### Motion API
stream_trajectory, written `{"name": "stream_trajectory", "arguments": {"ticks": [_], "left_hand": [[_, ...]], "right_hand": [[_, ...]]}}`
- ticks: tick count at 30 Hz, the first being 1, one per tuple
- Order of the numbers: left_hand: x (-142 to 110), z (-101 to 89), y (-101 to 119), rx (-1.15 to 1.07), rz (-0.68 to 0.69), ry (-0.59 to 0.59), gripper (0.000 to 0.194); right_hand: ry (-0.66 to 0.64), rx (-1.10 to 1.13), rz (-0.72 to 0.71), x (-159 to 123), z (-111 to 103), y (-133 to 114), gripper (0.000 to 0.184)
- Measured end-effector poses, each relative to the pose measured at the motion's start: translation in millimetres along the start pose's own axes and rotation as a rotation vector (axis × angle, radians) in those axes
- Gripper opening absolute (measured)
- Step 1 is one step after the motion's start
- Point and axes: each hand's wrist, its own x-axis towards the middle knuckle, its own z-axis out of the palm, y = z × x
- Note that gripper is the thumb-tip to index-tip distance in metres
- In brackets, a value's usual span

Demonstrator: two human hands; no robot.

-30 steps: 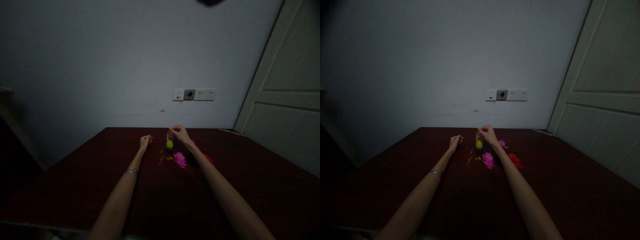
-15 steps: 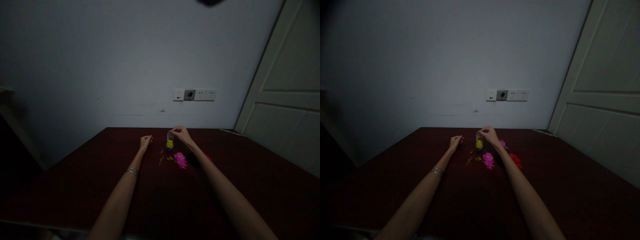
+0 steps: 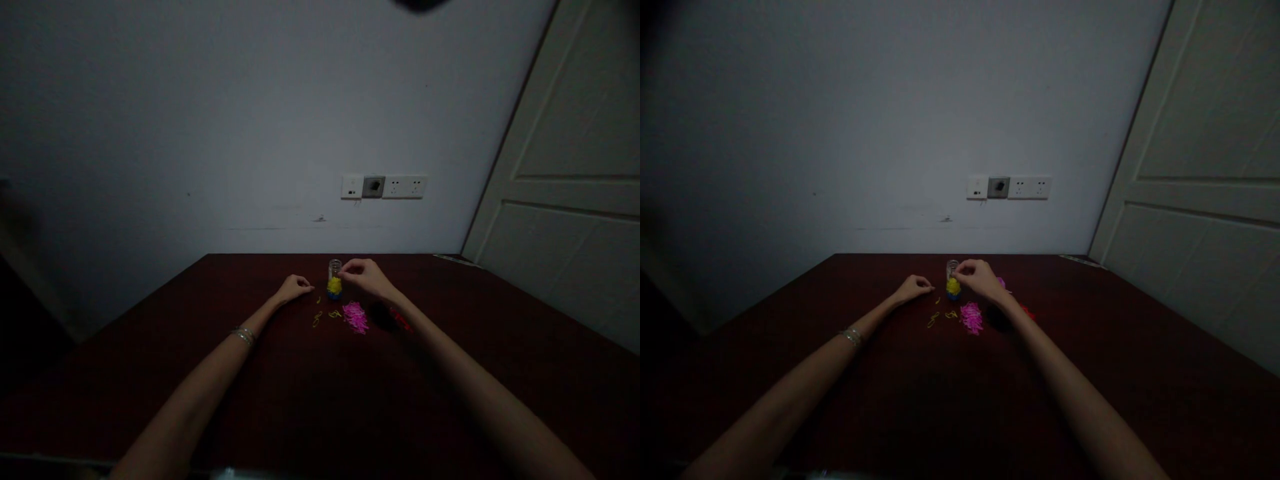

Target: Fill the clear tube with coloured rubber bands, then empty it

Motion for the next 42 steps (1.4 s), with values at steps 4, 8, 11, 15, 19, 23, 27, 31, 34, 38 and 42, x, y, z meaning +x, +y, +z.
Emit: {"name": "stream_trajectory", "arguments": {"ticks": [4,8,11,15,19,23,27,31,34,38,42], "left_hand": [[-3.1,-4.8,12.9,0.055,0.105,-0.234,0.033],[-1.7,-3.1,27.7,0.098,0.103,-0.397,0.036],[-0.5,3.4,34.6,0.107,0.104,-0.42,0.031],[0.2,9.8,37.1,0.143,0.087,-0.412,0.022],[0.8,10.8,36.2,0.169,0.063,-0.435,0.012],[-0.5,11.7,33.2,0.233,0.09,-0.468,0.012],[-2.0,6.5,32.8,0.332,0.125,-0.476,0.017],[9.2,-11.8,45.3,0.277,0.173,-0.312,0.012],[25.8,-26.5,67.8,0.136,0.195,-0.11,0.014],[41.8,-31.9,106.6,0.017,0.263,-0.015,0.02],[43.9,-20.8,132.4,0.035,0.354,-0.052,0.014]], "right_hand": [[-0.297,-0.207,0.003,-23.0,12.1,-3.7,0.017],[-0.418,-0.57,-0.024,-34.4,30.0,-5.2,0.025],[-0.451,-0.726,-0.028,-35.2,39.0,-6.3,0.027],[-0.466,-0.806,-0.013,-33.1,43.5,-8.0,0.026],[-0.484,-0.797,-0.013,-32.1,43.5,-8.3,0.025],[-0.473,-0.798,0.003,-32.7,43.7,-4.6,0.024],[-0.458,-0.797,0.003,-33.5,44.9,-0.4,0.024],[-0.455,-0.787,-0.009,-33.2,46.2,1.2,0.023],[-0.472,-0.773,0.012,-32.5,46.7,2.4,0.022],[-0.471,-0.759,0.027,-32.9,46.4,4.0,0.022],[-0.468,-0.751,0.011,-35.4,45.1,2.4,0.02]]}}
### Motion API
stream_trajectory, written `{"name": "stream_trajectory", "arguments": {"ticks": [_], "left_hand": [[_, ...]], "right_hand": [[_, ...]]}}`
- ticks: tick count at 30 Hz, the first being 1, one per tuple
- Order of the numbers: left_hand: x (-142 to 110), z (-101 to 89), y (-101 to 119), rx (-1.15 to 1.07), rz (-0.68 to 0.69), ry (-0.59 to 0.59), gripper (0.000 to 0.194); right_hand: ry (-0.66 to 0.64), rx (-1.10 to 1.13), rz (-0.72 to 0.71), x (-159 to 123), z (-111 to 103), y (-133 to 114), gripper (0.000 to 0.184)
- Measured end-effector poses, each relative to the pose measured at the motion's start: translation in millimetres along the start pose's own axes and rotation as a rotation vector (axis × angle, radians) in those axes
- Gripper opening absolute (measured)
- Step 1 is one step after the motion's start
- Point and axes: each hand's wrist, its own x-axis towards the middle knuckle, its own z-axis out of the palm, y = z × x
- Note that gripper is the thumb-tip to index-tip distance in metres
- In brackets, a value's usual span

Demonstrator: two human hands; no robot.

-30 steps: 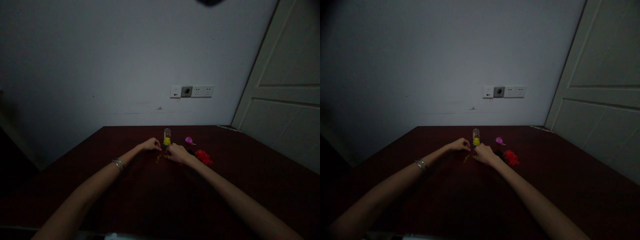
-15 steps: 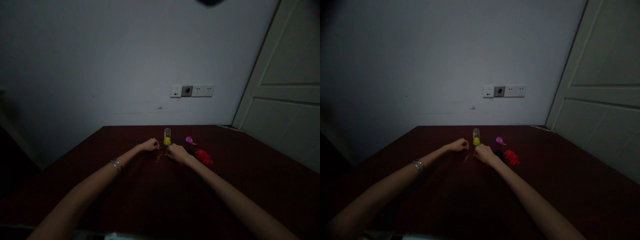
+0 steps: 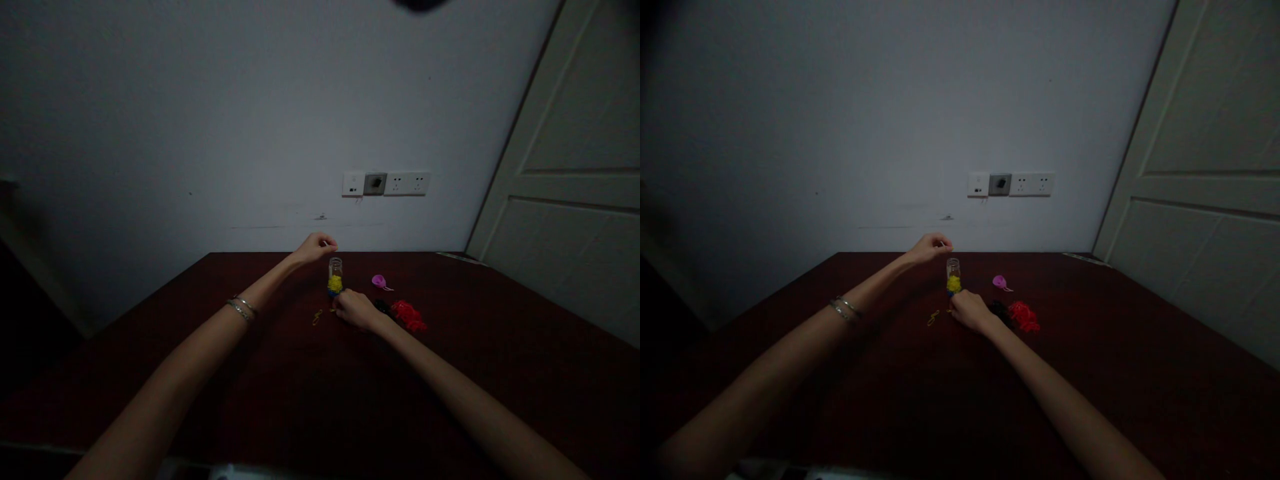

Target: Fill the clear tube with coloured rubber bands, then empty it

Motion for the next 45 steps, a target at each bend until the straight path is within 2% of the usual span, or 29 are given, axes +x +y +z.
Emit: {"name": "stream_trajectory", "arguments": {"ticks": [5,8,11,14,18,21,24,26,28,31,33,36,39,45], "left_hand": [[2.0,12.4,0.7,0.053,0.009,-0.12,0.009],[3.4,13.8,-6.3,0.01,-0.025,-0.196,0.009],[3.9,12.4,-10.2,-0.048,-0.07,-0.221,0.01],[1.9,8.4,-9.1,-0.112,-0.151,-0.191,0.013],[-3.3,1.3,-8.9,-0.247,-0.33,-0.137,0.021],[-7.3,-1.3,-20.2,-0.402,-0.405,0.007,0.021],[-15.2,0.1,-45.0,-0.476,-0.472,0.188,0.02],[-25.7,2.3,-66.8,-0.425,-0.549,0.286,0.019],[-40.2,4.2,-89.7,-0.284,-0.643,0.324,0.018],[-63.9,5.4,-118.7,-0.001,-0.626,0.268,0.01],[-75.8,5.9,-130.7,0.106,-0.618,0.247,0.012],[-84.2,8.1,-135.9,0.155,-0.601,0.25,0.017],[-85.4,11.8,-131.9,0.186,-0.575,0.27,0.019],[-86.3,14.1,-126.9,0.166,-0.568,0.285,0.02]], "right_hand": [[0.028,-0.018,-0.005,-4.8,-1.3,-3.5,0.019],[0.044,-0.016,-0.025,-5.6,0.6,-3.6,0.019],[0.062,-0.019,-0.037,-5.1,3.5,-2.0,0.02],[0.066,-0.009,-0.059,-5.3,5.5,-0.7,0.02],[0.114,0.046,-0.101,-7.6,6.1,0.2,0.018],[0.174,0.148,-0.079,-6.8,5.5,3.0,0.018],[0.273,0.335,-0.067,-1.4,2.0,8.8,0.017],[0.34,0.491,-0.078,3.7,-4.2,12.9,0.017],[0.409,0.621,-0.086,8.7,-14.3,16.4,0.019],[0.502,0.69,-0.052,16.4,-34.5,21.4,0.021],[0.527,0.667,-0.028,22.4,-48.2,26.4,0.022],[0.523,0.573,-0.029,32.8,-64.3,37.0,0.021],[0.482,0.447,-0.03,43.2,-74.9,47.2,0.02],[0.281,0.296,-0.092,57.3,-89.7,51.9,0.022]]}}
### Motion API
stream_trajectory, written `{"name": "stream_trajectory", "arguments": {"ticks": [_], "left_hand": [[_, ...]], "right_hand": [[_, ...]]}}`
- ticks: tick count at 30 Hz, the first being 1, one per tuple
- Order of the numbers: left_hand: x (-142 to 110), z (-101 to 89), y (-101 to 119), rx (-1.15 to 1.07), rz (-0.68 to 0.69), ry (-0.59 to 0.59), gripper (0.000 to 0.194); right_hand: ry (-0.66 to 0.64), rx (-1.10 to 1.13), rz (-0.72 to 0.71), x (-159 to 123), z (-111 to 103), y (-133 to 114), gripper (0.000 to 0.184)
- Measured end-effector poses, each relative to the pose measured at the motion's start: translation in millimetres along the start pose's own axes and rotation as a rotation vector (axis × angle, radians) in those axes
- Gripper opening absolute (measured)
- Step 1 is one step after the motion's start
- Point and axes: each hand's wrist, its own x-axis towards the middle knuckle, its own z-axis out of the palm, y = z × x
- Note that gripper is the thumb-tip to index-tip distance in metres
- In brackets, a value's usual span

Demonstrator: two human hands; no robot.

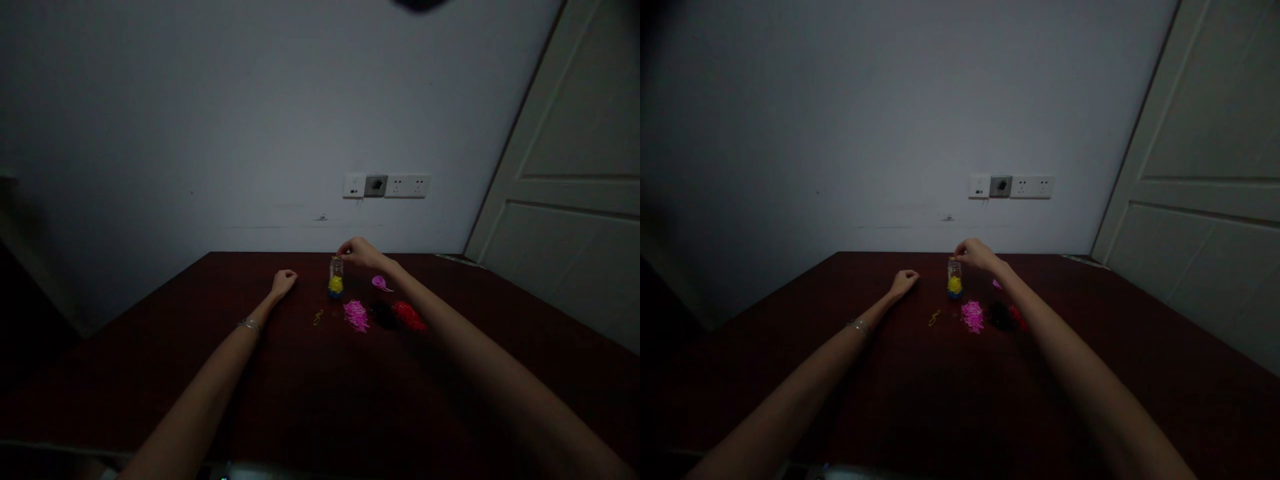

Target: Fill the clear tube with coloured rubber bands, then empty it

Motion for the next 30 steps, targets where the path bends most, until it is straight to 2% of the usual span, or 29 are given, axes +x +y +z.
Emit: {"name": "stream_trajectory", "arguments": {"ticks": [3,12,15,18,20,24,26,30], "left_hand": [[0.2,-0.5,-1.3,-0.012,0.002,-0.001,0.021],[2.8,0.9,-5.0,-0.024,0.004,-0.002,0.02],[3.2,0.7,-5.2,-0.025,-0.005,-0.002,0.019],[3.4,0.8,-4.9,-0.036,-0.017,0.0,0.019],[3.2,0.8,-4.7,-0.039,-0.013,0.003,0.019],[1.2,0.0,-3.8,-0.035,0.028,0.006,0.02],[-0.5,-0.9,-2.8,-0.037,0.041,0.007,0.021],[-3.3,-2.2,-0.2,-0.016,0.028,-0.009,0.021]], "right_hand": [[-0.061,-0.023,-0.009,5.0,-2.9,-2.5,0.022],[-0.086,-0.117,-0.022,5.8,-8.0,-3.9,0.024],[-0.043,-0.114,-0.023,4.5,-12.2,-5.5,0.023],[0.056,-0.061,-0.029,-1.6,-11.8,-20.3,0.023],[0.063,0.027,-0.075,-10.5,-4.8,-37.5,0.022],[-0.17,0.179,-0.252,-36.3,25.7,-67.7,0.02],[-0.248,0.152,-0.243,-48.3,44.3,-72.1,0.025],[-0.25,0.048,-0.171,-63.3,75.3,-63.8,0.047]]}}
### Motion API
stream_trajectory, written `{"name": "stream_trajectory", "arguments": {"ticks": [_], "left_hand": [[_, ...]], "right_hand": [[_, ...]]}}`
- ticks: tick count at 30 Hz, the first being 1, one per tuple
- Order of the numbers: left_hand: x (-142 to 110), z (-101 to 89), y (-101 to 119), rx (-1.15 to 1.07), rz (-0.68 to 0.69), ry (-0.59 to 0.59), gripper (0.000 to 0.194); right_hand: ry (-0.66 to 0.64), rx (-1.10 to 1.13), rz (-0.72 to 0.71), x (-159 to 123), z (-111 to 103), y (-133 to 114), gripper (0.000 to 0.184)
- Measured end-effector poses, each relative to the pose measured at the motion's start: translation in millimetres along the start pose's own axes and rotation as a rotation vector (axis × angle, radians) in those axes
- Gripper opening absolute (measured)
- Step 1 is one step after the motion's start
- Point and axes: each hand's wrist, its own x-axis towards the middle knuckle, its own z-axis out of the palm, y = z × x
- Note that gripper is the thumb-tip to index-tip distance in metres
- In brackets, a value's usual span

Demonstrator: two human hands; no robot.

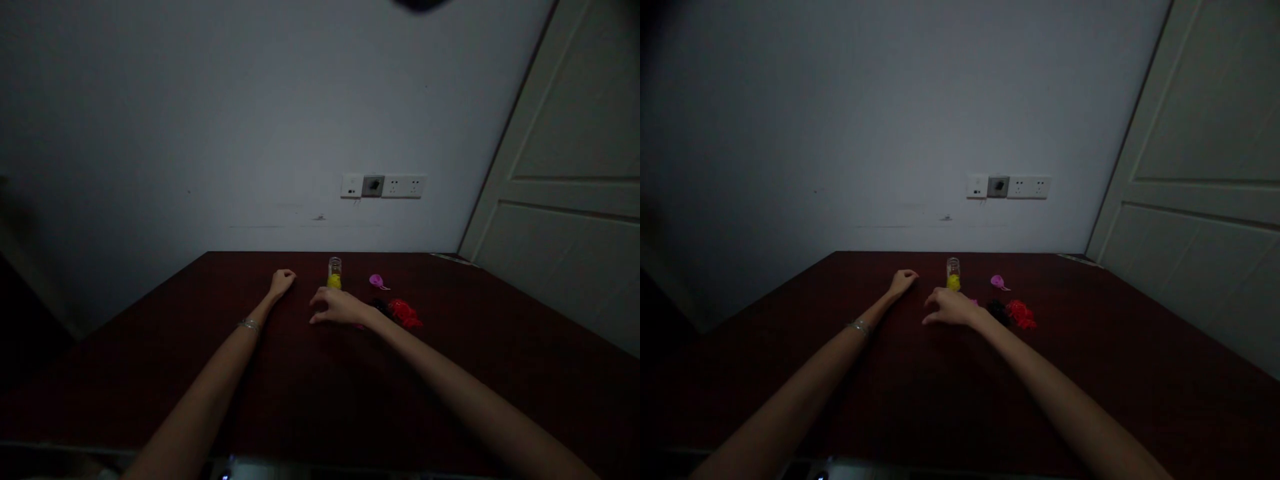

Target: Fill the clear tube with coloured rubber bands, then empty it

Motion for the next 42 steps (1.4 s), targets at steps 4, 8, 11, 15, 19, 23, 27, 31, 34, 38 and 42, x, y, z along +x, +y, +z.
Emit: {"name": "stream_trajectory", "arguments": {"ticks": [4,8,11,15,19,23,27,31,34,38,42], "left_hand": [[-0.1,0.9,0.4,0.01,0.001,-0.008,0.02],[1.4,2.3,-1.2,0.035,0.007,-0.014,0.02],[2.4,2.7,-2.5,0.055,0.018,-0.02,0.02],[3.4,3.1,-4.3,0.079,0.019,-0.027,0.021],[4.6,4.1,-6.5,0.088,0.02,-0.028,0.022],[4.9,5.1,-7.3,0.105,0.032,-0.038,0.022],[4.2,5.4,-5.8,0.136,0.024,-0.045,0.022],[3.4,4.7,-4.1,0.15,0.021,-0.049,0.023],[2.9,4.0,-3.5,0.142,0.023,-0.046,0.023],[2.4,3.9,-3.4,0.13,0.029,-0.046,0.023],[2.8,3.0,-4.2,0.099,0.024,-0.067,0.022]], "right_hand": [[-0.041,-0.091,0.049,-2.9,16.3,9.3,0.047],[-0.06,-0.199,0.069,-2.9,20.2,12.1,0.039],[-0.06,-0.24,0.068,-1.5,19.8,14.0,0.033],[-0.081,-0.247,0.055,2.2,19.0,17.2,0.027],[-0.078,-0.231,0.02,6.6,21.4,20.2,0.02],[-0.054,-0.226,-0.023,9.9,25.8,22.5,0.015],[-0.072,-0.245,-0.012,10.6,28.3,20.1,0.019],[-0.061,-0.283,-0.009,8.0,29.7,15.1,0.023],[-0.032,-0.278,-0.001,5.9,28.7,13.9,0.023],[0.07,-0.168,-0.029,4.9,14.0,14.6,0.017],[0.267,-0.09,0.004,4.3,-22.5,17.7,0.014]]}}
